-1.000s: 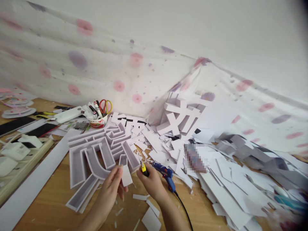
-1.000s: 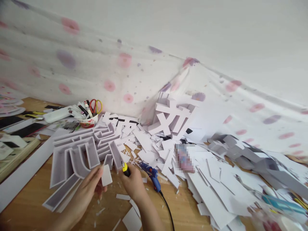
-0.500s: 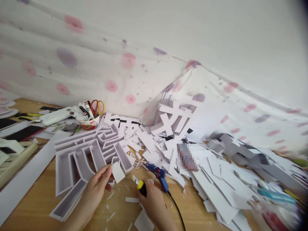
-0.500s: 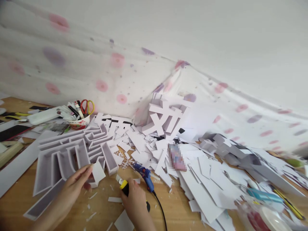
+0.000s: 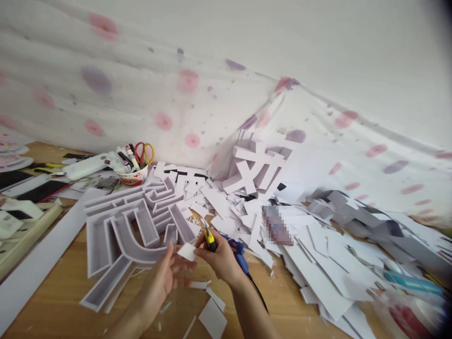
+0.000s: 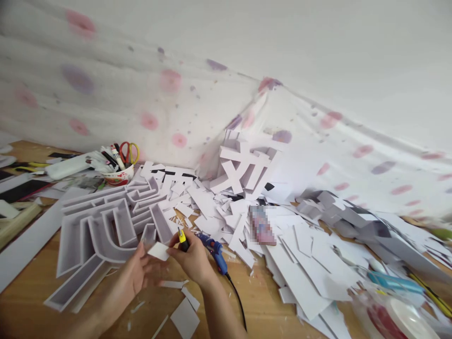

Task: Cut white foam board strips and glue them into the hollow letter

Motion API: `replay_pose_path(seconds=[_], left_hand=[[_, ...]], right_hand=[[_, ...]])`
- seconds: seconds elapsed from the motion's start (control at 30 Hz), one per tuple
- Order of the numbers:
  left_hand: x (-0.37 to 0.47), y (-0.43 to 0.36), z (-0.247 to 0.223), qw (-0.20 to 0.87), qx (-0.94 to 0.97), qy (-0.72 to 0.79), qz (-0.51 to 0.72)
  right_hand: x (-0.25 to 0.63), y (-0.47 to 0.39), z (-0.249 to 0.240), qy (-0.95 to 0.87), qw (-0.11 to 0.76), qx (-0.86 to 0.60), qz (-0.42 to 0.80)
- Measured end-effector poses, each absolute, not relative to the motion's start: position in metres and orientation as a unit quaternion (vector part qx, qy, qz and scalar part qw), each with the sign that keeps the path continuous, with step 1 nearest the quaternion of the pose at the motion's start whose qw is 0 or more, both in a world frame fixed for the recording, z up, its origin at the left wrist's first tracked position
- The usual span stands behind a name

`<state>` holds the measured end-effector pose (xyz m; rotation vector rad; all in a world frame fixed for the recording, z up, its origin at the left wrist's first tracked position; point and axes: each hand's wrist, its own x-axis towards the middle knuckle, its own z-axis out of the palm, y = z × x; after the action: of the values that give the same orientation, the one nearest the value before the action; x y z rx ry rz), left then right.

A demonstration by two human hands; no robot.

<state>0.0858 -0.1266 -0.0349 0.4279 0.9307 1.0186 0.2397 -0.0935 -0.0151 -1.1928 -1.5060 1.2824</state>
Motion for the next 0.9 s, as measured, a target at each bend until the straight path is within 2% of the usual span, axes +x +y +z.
replay_pose_path(seconds=[0.17, 0.3, 0.4, 0.5, 0.57, 0.9], left_hand=[[0.081, -0.132, -0.016, 0.855, 0.147, 0.375, 0.326], [0.085, -0.131, -0.008, 0.813, 0.138, 0.382, 0.417], [0.092, -0.130, -0.008, 0.723, 0.180, 0.450, 0.492], [0.098, -0.132, -0.008, 0.665, 0.197, 0.499, 0.520], [0.100, -0.134, -0.006, 0.659, 0.212, 0.489, 0.530], [0.099, -0.134, -0.008, 0.663, 0.209, 0.446, 0.564]], right_hand=[[0.246, -0.094, 0.005, -0.723, 0.322, -0.391, 0.470], [0.248, -0.098, 0.011, -0.780, 0.343, -0.429, 0.299], [0.245, -0.107, 0.011, -0.812, 0.270, -0.466, 0.224], [0.237, -0.119, 0.008, -0.851, 0.183, -0.452, 0.194], [0.232, -0.124, 0.007, -0.869, 0.157, -0.435, 0.176], [0.229, -0.126, 0.000, -0.880, 0.147, -0.433, 0.131]])
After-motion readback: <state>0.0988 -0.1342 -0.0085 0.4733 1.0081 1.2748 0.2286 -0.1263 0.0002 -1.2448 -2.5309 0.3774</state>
